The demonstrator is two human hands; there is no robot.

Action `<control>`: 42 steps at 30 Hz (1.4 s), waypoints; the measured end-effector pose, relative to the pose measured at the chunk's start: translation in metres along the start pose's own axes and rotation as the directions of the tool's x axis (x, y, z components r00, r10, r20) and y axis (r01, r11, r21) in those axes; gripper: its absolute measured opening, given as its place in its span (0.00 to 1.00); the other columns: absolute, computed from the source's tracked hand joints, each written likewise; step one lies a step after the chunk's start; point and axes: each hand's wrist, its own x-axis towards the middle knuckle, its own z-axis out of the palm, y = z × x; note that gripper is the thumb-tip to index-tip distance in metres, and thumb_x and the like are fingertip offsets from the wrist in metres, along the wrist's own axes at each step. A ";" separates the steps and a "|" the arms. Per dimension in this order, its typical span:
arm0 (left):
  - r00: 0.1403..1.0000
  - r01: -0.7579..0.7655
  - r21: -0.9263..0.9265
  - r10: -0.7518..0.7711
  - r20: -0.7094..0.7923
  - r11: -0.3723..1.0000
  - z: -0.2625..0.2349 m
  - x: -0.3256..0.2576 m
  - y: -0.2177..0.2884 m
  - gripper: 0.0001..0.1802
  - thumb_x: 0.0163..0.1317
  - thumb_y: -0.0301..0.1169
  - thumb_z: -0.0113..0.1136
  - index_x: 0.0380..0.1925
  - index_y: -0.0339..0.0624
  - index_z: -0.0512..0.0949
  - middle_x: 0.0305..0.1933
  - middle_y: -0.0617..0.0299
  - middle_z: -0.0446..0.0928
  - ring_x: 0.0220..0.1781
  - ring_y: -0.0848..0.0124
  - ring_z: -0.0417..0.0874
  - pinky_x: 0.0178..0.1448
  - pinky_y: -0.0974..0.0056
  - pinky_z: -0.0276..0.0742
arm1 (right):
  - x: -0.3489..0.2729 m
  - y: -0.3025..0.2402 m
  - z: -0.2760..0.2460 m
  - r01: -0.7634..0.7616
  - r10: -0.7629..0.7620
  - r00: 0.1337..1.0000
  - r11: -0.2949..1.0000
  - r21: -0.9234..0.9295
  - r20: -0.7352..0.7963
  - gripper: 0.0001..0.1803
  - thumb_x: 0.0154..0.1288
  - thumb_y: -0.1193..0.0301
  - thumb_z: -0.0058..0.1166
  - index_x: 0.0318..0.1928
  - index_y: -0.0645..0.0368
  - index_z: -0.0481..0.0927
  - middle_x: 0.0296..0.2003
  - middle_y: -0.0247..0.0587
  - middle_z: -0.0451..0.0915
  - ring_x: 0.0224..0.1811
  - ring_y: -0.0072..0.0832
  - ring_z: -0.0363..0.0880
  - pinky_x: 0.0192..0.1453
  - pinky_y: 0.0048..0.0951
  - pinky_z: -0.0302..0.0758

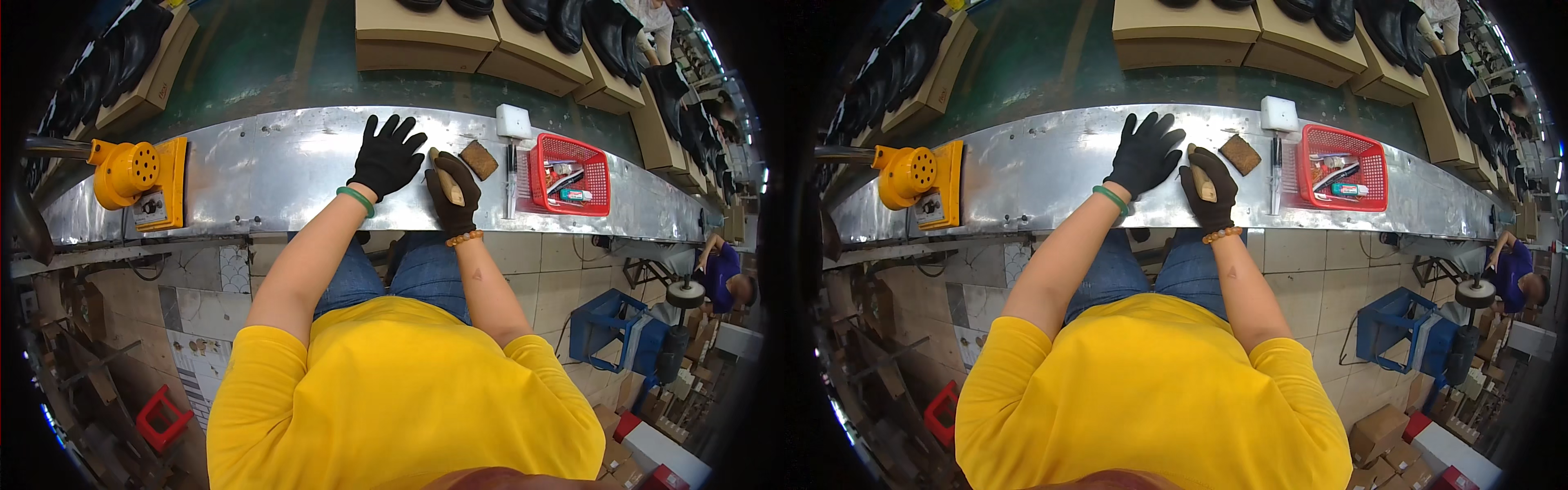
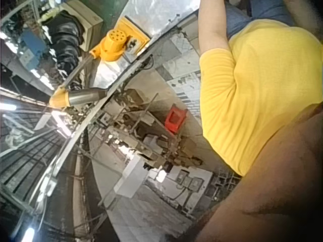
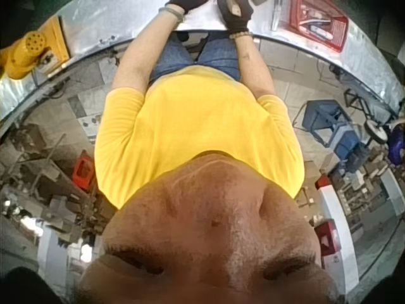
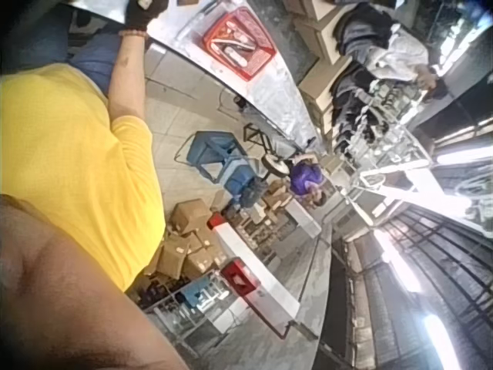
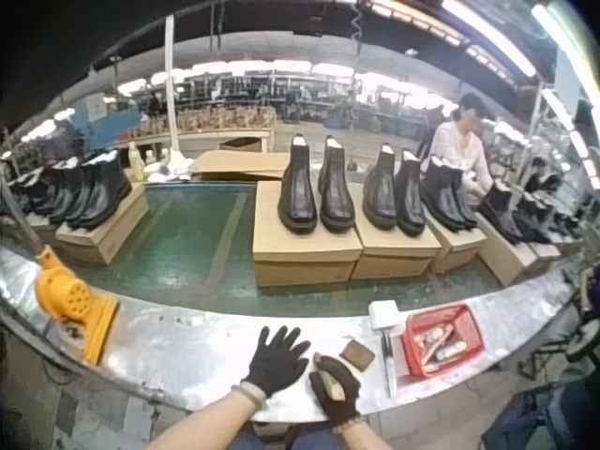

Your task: The person picks up black leather boots from a conveyor belt and rubs them with a small rectangular block. They handle the boots one at a time, rotating them to treat different surfaces before placing them back on the belt. The person wears gloves and works at a metal workstation.

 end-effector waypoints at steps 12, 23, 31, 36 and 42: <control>0.998 0.069 -0.054 -0.069 0.007 0.996 0.011 0.013 0.000 0.11 0.60 0.43 0.52 0.39 0.57 0.78 0.61 0.64 0.71 0.68 0.59 0.63 0.71 0.40 0.42 | 0.000 0.000 -0.002 0.000 0.001 1.000 1.000 0.022 -0.028 0.17 0.48 0.78 0.67 0.41 0.61 0.80 0.43 0.46 0.82 0.46 0.34 0.81 0.52 0.31 0.76; 0.943 0.152 0.088 -0.171 0.285 0.984 -0.021 0.050 0.017 0.08 0.55 0.36 0.56 0.34 0.55 0.81 0.42 0.64 0.79 0.49 0.63 0.77 0.58 0.46 0.61 | -0.002 0.002 -0.004 -0.005 0.005 0.999 1.000 0.010 -0.036 0.17 0.49 0.78 0.66 0.42 0.61 0.80 0.42 0.45 0.82 0.44 0.33 0.82 0.50 0.31 0.77; 0.967 -0.118 0.293 0.043 0.252 0.949 -0.015 0.071 0.033 0.05 0.48 0.34 0.58 0.22 0.51 0.82 0.26 0.58 0.81 0.32 0.61 0.83 0.40 0.52 0.69 | -0.004 0.010 -0.001 0.020 -0.020 0.998 1.000 -0.002 -0.052 0.17 0.52 0.76 0.65 0.44 0.61 0.79 0.40 0.45 0.82 0.42 0.35 0.82 0.47 0.32 0.78; 0.955 -0.170 0.153 0.124 0.270 0.974 -0.021 0.069 0.022 0.07 0.53 0.34 0.55 0.27 0.47 0.80 0.32 0.55 0.80 0.34 0.60 0.83 0.39 0.51 0.72 | -0.001 0.005 -0.003 0.007 -0.005 0.999 0.999 0.046 -0.043 0.17 0.50 0.77 0.65 0.43 0.59 0.79 0.41 0.45 0.82 0.44 0.35 0.82 0.49 0.31 0.77; 0.962 -0.095 0.122 0.060 0.268 0.988 -0.019 0.061 0.017 0.07 0.55 0.30 0.51 0.31 0.44 0.78 0.34 0.53 0.79 0.36 0.58 0.83 0.37 0.53 0.74 | 0.002 0.004 -0.005 0.029 -0.027 0.999 0.998 0.052 -0.038 0.16 0.50 0.76 0.65 0.41 0.60 0.79 0.41 0.45 0.82 0.43 0.35 0.82 0.48 0.30 0.77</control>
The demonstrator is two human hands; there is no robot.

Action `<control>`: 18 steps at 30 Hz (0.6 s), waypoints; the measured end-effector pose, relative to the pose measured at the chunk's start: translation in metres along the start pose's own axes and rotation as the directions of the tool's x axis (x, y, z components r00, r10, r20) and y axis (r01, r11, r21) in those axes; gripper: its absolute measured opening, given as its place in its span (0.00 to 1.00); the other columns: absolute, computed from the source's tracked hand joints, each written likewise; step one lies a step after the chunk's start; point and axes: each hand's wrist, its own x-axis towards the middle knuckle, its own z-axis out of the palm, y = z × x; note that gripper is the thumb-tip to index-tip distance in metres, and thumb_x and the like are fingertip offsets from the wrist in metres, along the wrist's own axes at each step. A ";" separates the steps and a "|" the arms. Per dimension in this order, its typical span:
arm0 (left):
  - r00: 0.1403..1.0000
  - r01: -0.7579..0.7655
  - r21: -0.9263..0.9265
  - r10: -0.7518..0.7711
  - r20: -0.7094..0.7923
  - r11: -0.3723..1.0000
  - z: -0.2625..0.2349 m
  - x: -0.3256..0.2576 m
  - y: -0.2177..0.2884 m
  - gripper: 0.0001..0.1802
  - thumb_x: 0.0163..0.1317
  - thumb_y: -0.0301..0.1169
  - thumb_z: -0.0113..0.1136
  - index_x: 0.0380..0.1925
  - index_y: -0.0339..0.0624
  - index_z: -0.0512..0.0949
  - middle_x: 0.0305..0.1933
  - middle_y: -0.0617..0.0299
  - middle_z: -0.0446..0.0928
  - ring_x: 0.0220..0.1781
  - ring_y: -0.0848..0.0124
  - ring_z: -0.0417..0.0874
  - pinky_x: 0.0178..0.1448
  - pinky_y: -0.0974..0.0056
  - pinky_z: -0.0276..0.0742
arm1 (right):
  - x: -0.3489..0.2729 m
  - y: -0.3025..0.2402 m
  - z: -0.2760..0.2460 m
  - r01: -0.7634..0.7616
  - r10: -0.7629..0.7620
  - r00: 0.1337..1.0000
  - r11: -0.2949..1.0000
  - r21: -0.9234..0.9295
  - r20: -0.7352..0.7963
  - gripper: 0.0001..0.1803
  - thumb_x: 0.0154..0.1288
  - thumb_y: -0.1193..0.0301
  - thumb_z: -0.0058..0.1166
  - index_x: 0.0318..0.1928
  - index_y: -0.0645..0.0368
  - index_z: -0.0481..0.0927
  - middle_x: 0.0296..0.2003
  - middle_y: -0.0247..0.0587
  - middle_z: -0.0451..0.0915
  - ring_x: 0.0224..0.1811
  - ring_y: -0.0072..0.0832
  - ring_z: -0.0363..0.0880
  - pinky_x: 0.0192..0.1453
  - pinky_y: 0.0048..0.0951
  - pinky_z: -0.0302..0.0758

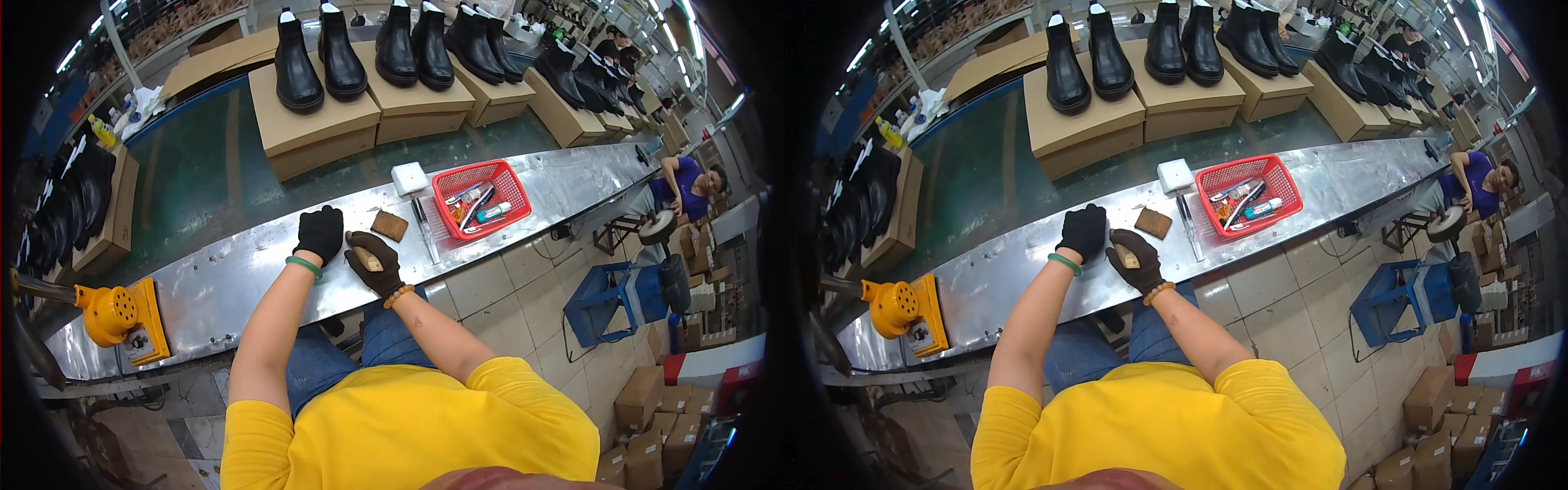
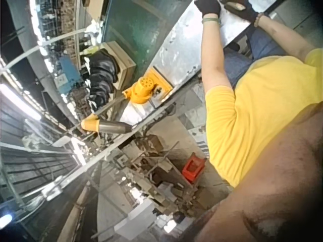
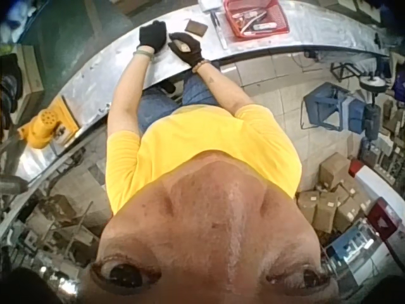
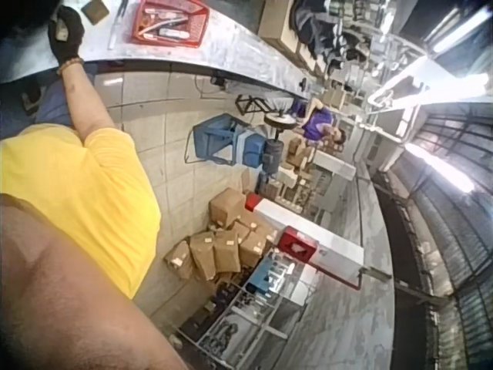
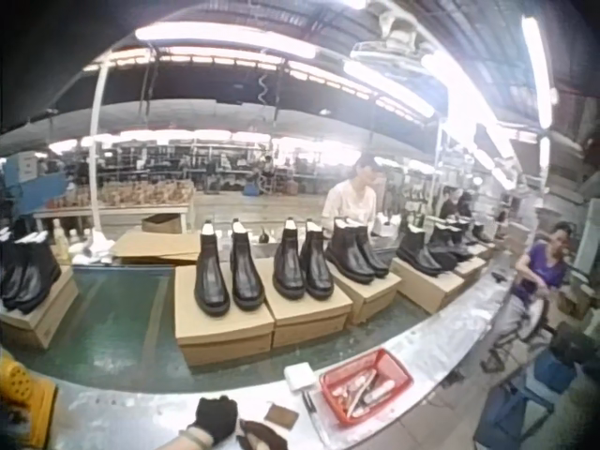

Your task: The person picks up black leather boots from a conveyor belt and rubs them with a small rectangular block. They handle the boots one at a time, rotating them to treat different surfaces before placing them back on the belt. The person wears gloves and works at a metal workstation.

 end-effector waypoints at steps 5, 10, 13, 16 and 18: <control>0.999 0.035 -0.066 -0.037 -0.029 0.997 -0.002 -0.009 -0.004 0.07 0.55 0.29 0.50 0.33 0.42 0.75 0.36 0.50 0.77 0.35 0.56 0.82 0.38 0.53 0.76 | 0.000 -0.002 0.000 -0.002 0.002 1.000 1.000 -0.002 -0.010 0.16 0.50 0.75 0.66 0.41 0.60 0.79 0.41 0.44 0.82 0.44 0.35 0.82 0.48 0.30 0.78; 0.995 0.091 -0.112 -0.096 -0.037 0.990 0.009 -0.015 -0.007 0.09 0.57 0.29 0.48 0.36 0.43 0.77 0.37 0.51 0.77 0.37 0.56 0.81 0.40 0.53 0.76 | -0.002 0.002 -0.001 0.013 -0.013 1.000 1.000 -0.019 -0.006 0.17 0.49 0.75 0.66 0.42 0.59 0.79 0.42 0.44 0.81 0.45 0.35 0.81 0.49 0.30 0.78; 0.957 -0.051 -0.217 -0.015 -0.290 0.975 0.015 -0.027 -0.007 0.14 0.57 0.31 0.50 0.43 0.47 0.78 0.40 0.54 0.79 0.40 0.56 0.80 0.43 0.54 0.75 | -0.002 0.001 -0.001 0.032 -0.032 0.999 0.999 -0.008 -0.016 0.18 0.49 0.75 0.66 0.43 0.59 0.78 0.43 0.44 0.81 0.45 0.36 0.81 0.49 0.31 0.78; 0.964 -0.063 -0.120 0.029 -0.266 0.991 0.028 -0.036 -0.002 0.22 0.57 0.36 0.54 0.54 0.59 0.75 0.58 0.56 0.73 0.59 0.57 0.71 0.64 0.47 0.59 | -0.001 -0.002 -0.001 0.021 -0.021 1.000 1.000 0.005 -0.021 0.18 0.50 0.75 0.66 0.43 0.59 0.78 0.43 0.44 0.81 0.45 0.35 0.81 0.50 0.30 0.78; 0.979 -0.075 -0.160 0.043 -0.197 0.984 0.034 -0.037 0.000 0.24 0.57 0.39 0.55 0.57 0.64 0.73 0.66 0.57 0.66 0.70 0.57 0.61 0.71 0.39 0.39 | -0.003 -0.001 -0.001 0.002 0.000 0.999 1.000 0.025 -0.046 0.18 0.50 0.75 0.66 0.43 0.59 0.78 0.43 0.44 0.81 0.45 0.35 0.81 0.49 0.30 0.78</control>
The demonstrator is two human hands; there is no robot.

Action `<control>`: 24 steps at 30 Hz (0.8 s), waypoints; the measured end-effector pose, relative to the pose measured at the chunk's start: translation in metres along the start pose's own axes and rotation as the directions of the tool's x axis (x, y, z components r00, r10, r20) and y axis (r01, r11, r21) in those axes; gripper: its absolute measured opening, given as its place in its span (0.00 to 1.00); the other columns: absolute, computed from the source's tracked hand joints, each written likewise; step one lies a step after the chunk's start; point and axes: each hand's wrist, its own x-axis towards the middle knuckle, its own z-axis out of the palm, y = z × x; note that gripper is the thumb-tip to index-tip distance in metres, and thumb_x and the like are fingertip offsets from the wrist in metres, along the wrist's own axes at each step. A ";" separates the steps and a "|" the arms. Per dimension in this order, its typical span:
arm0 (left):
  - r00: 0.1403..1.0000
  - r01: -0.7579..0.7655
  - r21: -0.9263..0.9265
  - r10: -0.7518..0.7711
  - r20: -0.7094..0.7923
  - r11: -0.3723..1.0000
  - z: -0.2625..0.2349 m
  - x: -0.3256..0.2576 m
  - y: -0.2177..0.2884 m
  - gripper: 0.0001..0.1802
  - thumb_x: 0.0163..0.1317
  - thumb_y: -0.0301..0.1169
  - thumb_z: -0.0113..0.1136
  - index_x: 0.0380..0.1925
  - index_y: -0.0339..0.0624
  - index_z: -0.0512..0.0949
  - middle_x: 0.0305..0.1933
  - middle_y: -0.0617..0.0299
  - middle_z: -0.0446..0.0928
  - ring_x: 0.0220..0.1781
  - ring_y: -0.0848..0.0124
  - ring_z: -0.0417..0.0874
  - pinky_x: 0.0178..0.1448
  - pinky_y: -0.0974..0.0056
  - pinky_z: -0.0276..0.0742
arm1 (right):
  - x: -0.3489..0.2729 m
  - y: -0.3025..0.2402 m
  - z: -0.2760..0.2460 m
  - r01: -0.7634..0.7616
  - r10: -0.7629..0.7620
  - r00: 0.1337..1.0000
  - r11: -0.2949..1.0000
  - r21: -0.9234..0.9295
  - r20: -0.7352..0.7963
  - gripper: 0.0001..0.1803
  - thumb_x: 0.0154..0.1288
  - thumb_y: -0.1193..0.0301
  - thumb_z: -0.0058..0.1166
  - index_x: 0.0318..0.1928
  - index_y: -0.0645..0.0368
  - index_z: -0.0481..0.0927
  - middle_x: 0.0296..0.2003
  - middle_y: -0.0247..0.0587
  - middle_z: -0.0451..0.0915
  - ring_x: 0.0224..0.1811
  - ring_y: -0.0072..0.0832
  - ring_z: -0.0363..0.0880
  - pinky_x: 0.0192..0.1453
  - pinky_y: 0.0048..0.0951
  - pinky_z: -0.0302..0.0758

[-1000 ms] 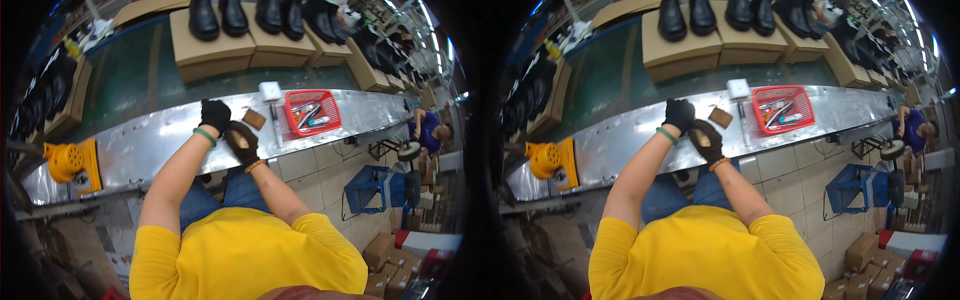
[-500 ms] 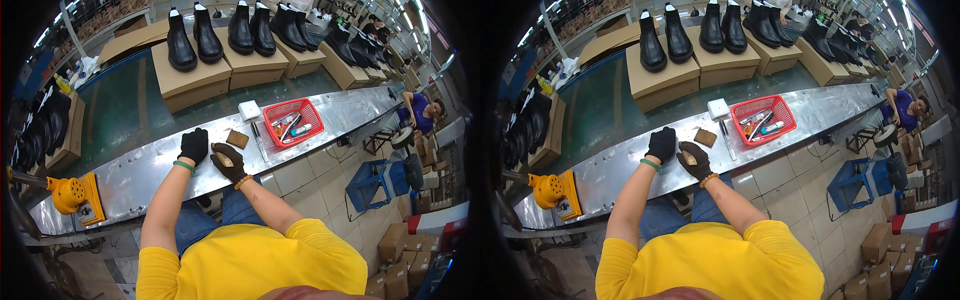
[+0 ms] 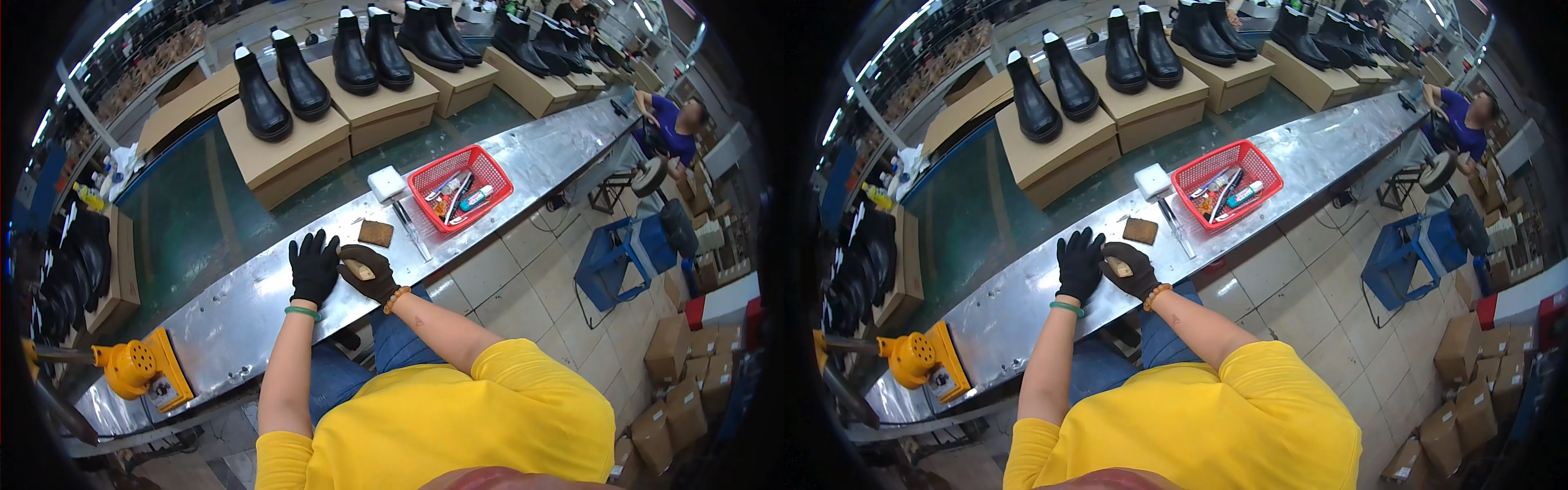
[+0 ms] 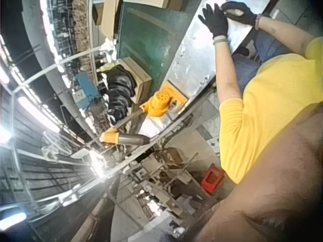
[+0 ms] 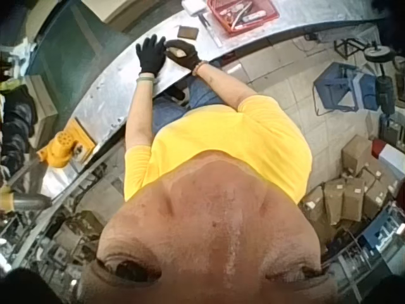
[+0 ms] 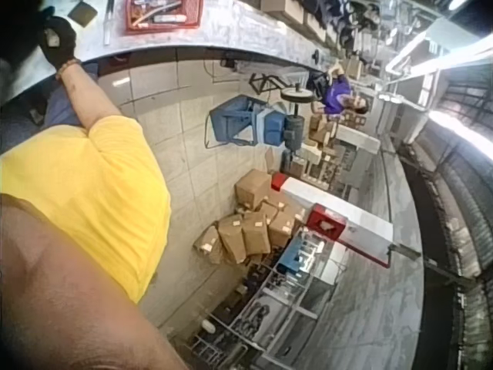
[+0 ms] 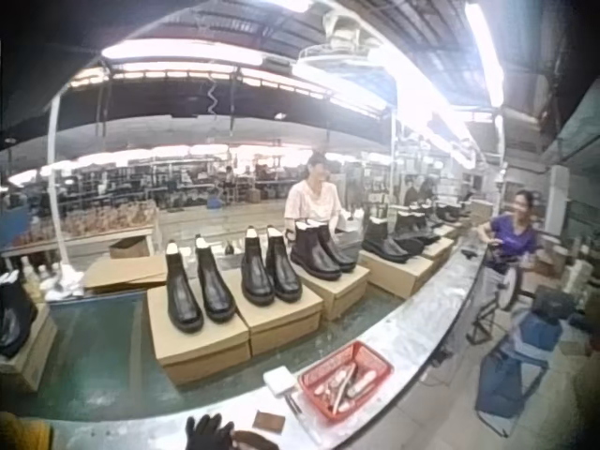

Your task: The person picks up black leather boots from a conveyor belt and rubs them with a small rectangular block. They handle the boots one at a time, rotating them to treat different surfaces before placing them back on the belt. The person wears gloves and works at a metal workstation.

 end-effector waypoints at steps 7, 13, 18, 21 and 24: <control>0.997 -0.072 0.057 0.071 0.022 0.996 -0.005 0.004 0.004 0.23 0.58 0.41 0.53 0.56 0.67 0.73 0.65 0.56 0.65 0.69 0.55 0.61 0.70 0.37 0.41 | 0.002 -0.005 -0.002 -0.101 0.104 0.988 0.994 0.035 -0.117 0.15 0.49 0.75 0.67 0.39 0.60 0.79 0.35 0.40 0.81 0.37 0.29 0.81 0.42 0.27 0.77; 0.991 -0.132 0.030 0.132 0.029 0.991 -0.014 0.005 0.006 0.23 0.58 0.42 0.53 0.56 0.67 0.74 0.65 0.58 0.66 0.68 0.55 0.61 0.71 0.37 0.39 | 0.000 0.001 0.001 -0.160 0.175 0.964 0.983 0.093 -0.199 0.12 0.51 0.71 0.67 0.35 0.58 0.80 0.33 0.40 0.81 0.34 0.30 0.81 0.40 0.28 0.77; 0.988 -0.135 -0.015 0.135 0.081 0.991 -0.019 0.005 0.009 0.25 0.57 0.38 0.53 0.58 0.61 0.72 0.66 0.58 0.66 0.69 0.54 0.61 0.72 0.39 0.40 | -0.001 0.001 0.000 -0.204 0.219 0.960 0.974 0.099 -0.175 0.12 0.51 0.68 0.67 0.35 0.58 0.80 0.33 0.41 0.81 0.34 0.33 0.81 0.40 0.30 0.77; 0.994 -0.104 0.026 0.103 0.019 0.994 -0.008 0.004 0.007 0.24 0.60 0.40 0.51 0.58 0.57 0.72 0.65 0.59 0.68 0.68 0.55 0.63 0.72 0.41 0.42 | -0.001 0.001 0.000 -0.197 0.208 0.962 0.977 0.080 -0.176 0.13 0.52 0.67 0.67 0.36 0.58 0.80 0.33 0.40 0.80 0.35 0.33 0.80 0.40 0.30 0.77; 1.000 0.012 0.105 -0.012 -0.001 0.994 -0.003 0.006 0.009 0.26 0.61 0.42 0.49 0.59 0.52 0.70 0.66 0.58 0.66 0.69 0.55 0.62 0.72 0.43 0.43 | -0.002 0.002 0.000 -0.195 0.206 0.962 0.978 0.075 -0.181 0.13 0.51 0.68 0.67 0.36 0.58 0.80 0.32 0.39 0.80 0.34 0.30 0.80 0.40 0.29 0.76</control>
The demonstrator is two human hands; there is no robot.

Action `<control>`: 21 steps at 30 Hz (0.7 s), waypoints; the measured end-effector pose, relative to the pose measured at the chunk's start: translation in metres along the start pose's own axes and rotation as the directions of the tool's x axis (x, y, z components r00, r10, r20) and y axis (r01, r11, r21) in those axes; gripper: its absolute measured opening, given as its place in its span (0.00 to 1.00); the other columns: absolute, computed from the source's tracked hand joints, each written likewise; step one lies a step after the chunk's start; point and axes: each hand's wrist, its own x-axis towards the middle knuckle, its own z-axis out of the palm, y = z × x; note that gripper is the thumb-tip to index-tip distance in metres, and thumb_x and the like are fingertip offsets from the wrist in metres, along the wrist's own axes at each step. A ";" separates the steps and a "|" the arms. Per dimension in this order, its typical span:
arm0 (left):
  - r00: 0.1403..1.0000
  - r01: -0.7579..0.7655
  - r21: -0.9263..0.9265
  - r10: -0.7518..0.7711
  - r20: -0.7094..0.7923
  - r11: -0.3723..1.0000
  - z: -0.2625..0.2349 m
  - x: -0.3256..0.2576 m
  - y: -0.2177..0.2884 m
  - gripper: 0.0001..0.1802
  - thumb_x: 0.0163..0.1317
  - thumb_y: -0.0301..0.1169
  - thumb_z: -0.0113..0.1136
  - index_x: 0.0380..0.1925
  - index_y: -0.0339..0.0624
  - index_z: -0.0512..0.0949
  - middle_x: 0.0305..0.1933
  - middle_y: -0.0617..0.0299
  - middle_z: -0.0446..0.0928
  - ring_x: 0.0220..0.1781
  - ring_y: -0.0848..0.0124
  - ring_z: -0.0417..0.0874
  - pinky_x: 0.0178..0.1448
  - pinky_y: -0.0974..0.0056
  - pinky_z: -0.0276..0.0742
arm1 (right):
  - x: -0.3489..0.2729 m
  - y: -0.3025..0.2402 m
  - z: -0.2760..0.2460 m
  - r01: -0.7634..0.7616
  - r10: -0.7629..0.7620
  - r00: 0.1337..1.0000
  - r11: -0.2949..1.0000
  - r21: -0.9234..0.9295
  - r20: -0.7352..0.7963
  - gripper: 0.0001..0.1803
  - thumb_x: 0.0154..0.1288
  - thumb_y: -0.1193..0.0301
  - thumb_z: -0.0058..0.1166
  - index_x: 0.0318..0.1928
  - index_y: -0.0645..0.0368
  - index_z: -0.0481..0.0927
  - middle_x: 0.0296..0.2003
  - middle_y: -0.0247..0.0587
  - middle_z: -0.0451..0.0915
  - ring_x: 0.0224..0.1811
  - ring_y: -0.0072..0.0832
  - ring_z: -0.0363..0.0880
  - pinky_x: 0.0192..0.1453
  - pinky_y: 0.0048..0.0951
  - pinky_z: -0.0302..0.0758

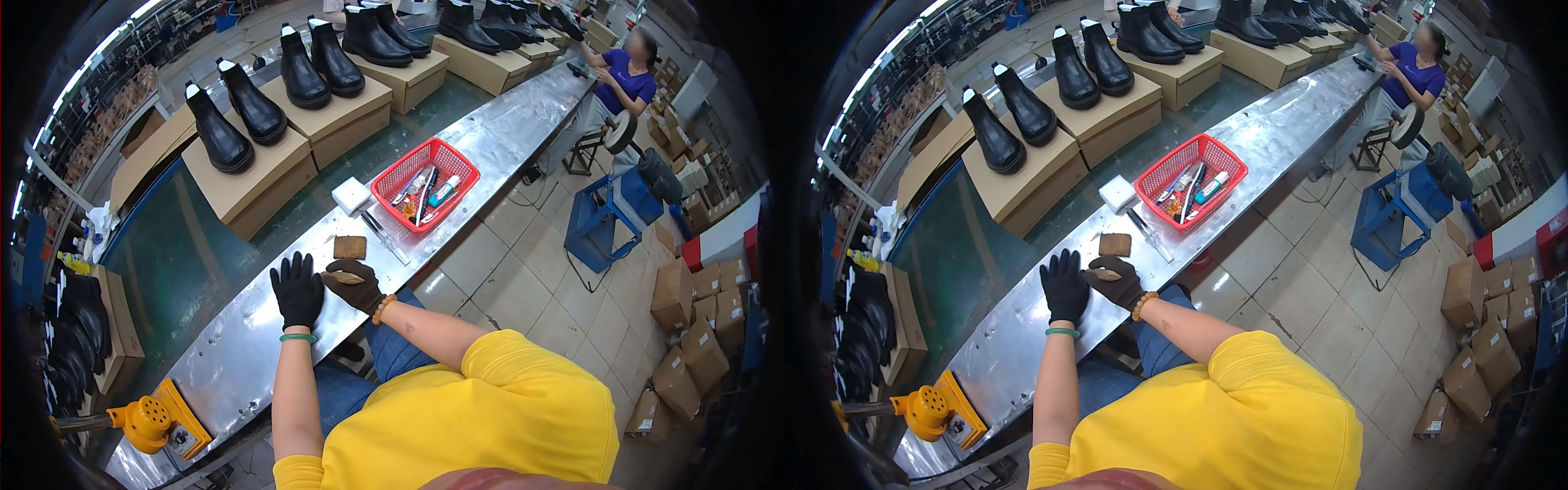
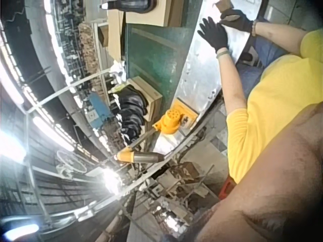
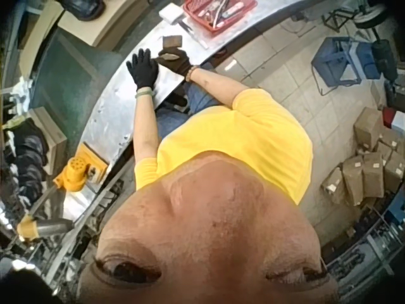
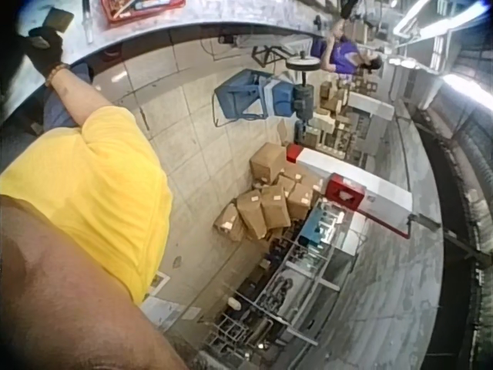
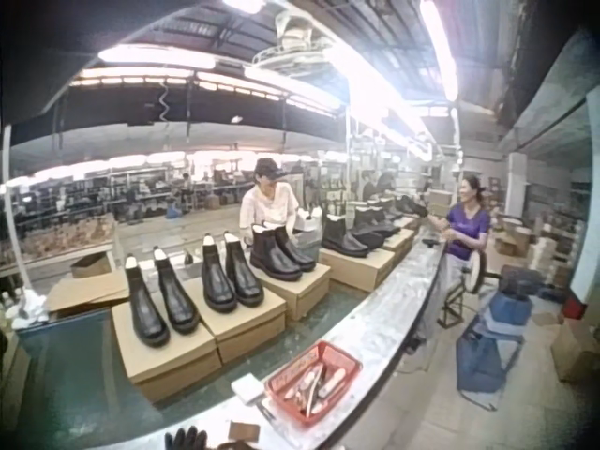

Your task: The person picks up black leather boots from a conveyor belt and rubs them with a small rectangular block. They handle the boots one at a time, rotating them to treat different surfaces before placing them back on the belt. The person wears gloves and works at a metal workstation.

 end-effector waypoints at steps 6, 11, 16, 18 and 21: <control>0.970 0.220 0.115 -0.230 0.084 0.969 -0.002 0.003 -0.012 0.36 0.62 0.57 0.43 0.67 0.52 0.60 0.73 0.60 0.55 0.74 0.56 0.53 0.73 0.41 0.36 | -0.002 0.007 0.001 0.041 -0.040 0.999 0.998 -0.037 0.008 0.12 0.51 0.71 0.68 0.36 0.57 0.80 0.32 0.36 0.80 0.34 0.25 0.80 0.40 0.26 0.76; 0.916 0.353 0.177 -0.378 0.133 0.919 -0.011 -0.005 -0.046 0.41 0.62 0.61 0.39 0.70 0.51 0.53 0.75 0.61 0.50 0.75 0.58 0.49 0.72 0.37 0.31 | -0.001 0.005 -0.002 0.002 0.000 0.998 0.999 -0.040 0.062 0.14 0.50 0.65 0.67 0.36 0.55 0.80 0.32 0.41 0.81 0.35 0.37 0.81 0.41 0.32 0.77; 0.867 0.444 0.216 -0.478 0.141 0.869 -0.023 -0.021 -0.075 0.39 0.63 0.59 0.39 0.69 0.50 0.55 0.74 0.56 0.52 0.75 0.55 0.50 0.73 0.41 0.34 | -0.001 0.002 -0.003 0.019 -0.010 0.995 0.996 -0.086 0.100 0.13 0.51 0.68 0.66 0.37 0.56 0.80 0.33 0.39 0.81 0.36 0.33 0.81 0.42 0.30 0.76; 0.838 0.493 0.217 -0.527 0.141 0.843 -0.030 -0.025 -0.082 0.38 0.63 0.59 0.39 0.69 0.51 0.56 0.73 0.55 0.52 0.75 0.55 0.50 0.73 0.41 0.34 | 0.000 0.000 -0.002 0.020 -0.012 0.996 0.996 -0.088 0.084 0.13 0.50 0.64 0.66 0.35 0.55 0.80 0.31 0.41 0.81 0.35 0.37 0.81 0.41 0.33 0.77; 0.796 0.554 0.211 -0.587 0.148 0.805 -0.035 -0.029 -0.095 0.36 0.64 0.58 0.39 0.67 0.53 0.58 0.73 0.55 0.52 0.75 0.54 0.49 0.73 0.41 0.35 | 0.000 0.000 -0.003 0.019 -0.012 0.997 0.996 -0.088 0.077 0.14 0.50 0.64 0.66 0.36 0.55 0.80 0.32 0.41 0.81 0.36 0.38 0.81 0.41 0.33 0.77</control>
